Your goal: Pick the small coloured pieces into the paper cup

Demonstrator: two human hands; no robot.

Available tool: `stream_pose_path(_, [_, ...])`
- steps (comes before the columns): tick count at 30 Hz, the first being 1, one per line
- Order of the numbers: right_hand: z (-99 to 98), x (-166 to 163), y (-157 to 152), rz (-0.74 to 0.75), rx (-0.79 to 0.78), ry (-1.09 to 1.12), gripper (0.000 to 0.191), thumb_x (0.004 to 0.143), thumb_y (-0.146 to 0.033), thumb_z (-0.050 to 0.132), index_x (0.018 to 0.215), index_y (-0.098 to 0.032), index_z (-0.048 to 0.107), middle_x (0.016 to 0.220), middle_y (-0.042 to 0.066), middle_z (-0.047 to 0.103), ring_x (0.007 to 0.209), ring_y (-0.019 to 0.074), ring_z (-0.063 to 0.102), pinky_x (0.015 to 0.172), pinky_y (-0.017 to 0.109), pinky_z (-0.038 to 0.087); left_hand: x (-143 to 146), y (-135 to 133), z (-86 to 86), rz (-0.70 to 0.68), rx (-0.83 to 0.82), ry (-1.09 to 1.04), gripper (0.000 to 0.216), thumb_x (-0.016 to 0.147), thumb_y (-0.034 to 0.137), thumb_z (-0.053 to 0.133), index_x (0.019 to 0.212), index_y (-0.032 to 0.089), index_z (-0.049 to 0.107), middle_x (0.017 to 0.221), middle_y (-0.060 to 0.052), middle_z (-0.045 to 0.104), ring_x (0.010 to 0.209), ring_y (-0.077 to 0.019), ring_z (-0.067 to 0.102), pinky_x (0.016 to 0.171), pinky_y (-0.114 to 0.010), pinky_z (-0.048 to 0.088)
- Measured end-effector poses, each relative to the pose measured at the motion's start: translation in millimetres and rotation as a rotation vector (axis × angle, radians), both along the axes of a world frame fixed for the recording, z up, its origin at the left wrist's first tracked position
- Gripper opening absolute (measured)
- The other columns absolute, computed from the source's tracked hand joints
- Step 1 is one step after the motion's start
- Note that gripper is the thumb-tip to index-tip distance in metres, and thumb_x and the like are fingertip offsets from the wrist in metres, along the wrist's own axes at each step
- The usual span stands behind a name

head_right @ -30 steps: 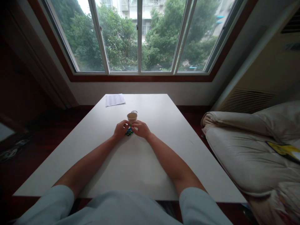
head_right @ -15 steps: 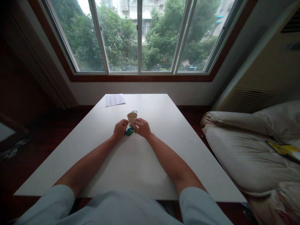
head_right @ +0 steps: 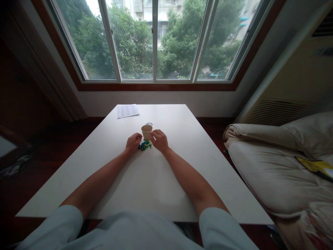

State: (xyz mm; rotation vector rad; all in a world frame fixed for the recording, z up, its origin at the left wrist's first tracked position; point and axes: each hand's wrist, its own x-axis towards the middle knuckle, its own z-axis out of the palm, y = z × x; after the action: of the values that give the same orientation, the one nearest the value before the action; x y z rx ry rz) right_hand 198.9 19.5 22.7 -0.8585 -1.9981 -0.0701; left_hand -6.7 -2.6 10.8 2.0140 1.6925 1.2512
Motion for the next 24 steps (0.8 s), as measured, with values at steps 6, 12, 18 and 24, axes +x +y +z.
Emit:
stream_pose_path(6, [-4.5,2,5,-0.070,-0.078,0.041,0.023,0.096,-0.025,0.047,0.097,-0.020,0.069,0.094,0.008,0.065,0.093,0.0208,0.057,0.087,0.033,0.046,-1,3,-3.5,0.018,-0.035,0.039,0.017,0.088,0.020,0.051,0.093,0.020,0.067,0.091,-0.004,0.069,0.079,-0.0161,0.058,0.074,-0.028,0.046])
stream_pose_path(12, [-14.1,15,23,-0.197,-0.320,-0.031,0.025,0.094,-0.023,0.045,0.096,-0.020,0.070,0.093,0.006,0.068,0.086,0.0177,0.060,0.082,0.028,0.044,-5,10,-10.7,0.003,-0.071,0.091,0.017,0.087,0.020,0.051,0.093,0.020,0.067,0.095,-0.005,0.068,0.084,-0.0169,0.059,0.077,-0.029,0.047])
stream_pose_path(18, [-26.8,24,39,-0.290,-0.527,-0.172,0.023,0.089,-0.018,0.051,0.096,-0.021,0.073,0.100,0.006,0.070,0.092,0.0170,0.061,0.085,0.027,0.043,-8,16,-14.6,-0.015,-0.103,0.157,0.017,0.087,0.023,0.053,0.092,0.021,0.069,0.095,-0.006,0.067,0.090,-0.0191,0.060,0.080,-0.031,0.047])
stream_pose_path(24, [-28.1,20,39,-0.173,-0.515,-0.180,0.027,0.084,-0.011,0.053,0.095,-0.021,0.075,0.099,0.005,0.072,0.090,0.0164,0.063,0.086,0.026,0.045,-10,19,-17.0,-0.016,-0.098,0.190,0.017,0.086,0.023,0.055,0.093,0.021,0.070,0.098,-0.006,0.067,0.094,-0.0196,0.060,0.083,-0.032,0.047])
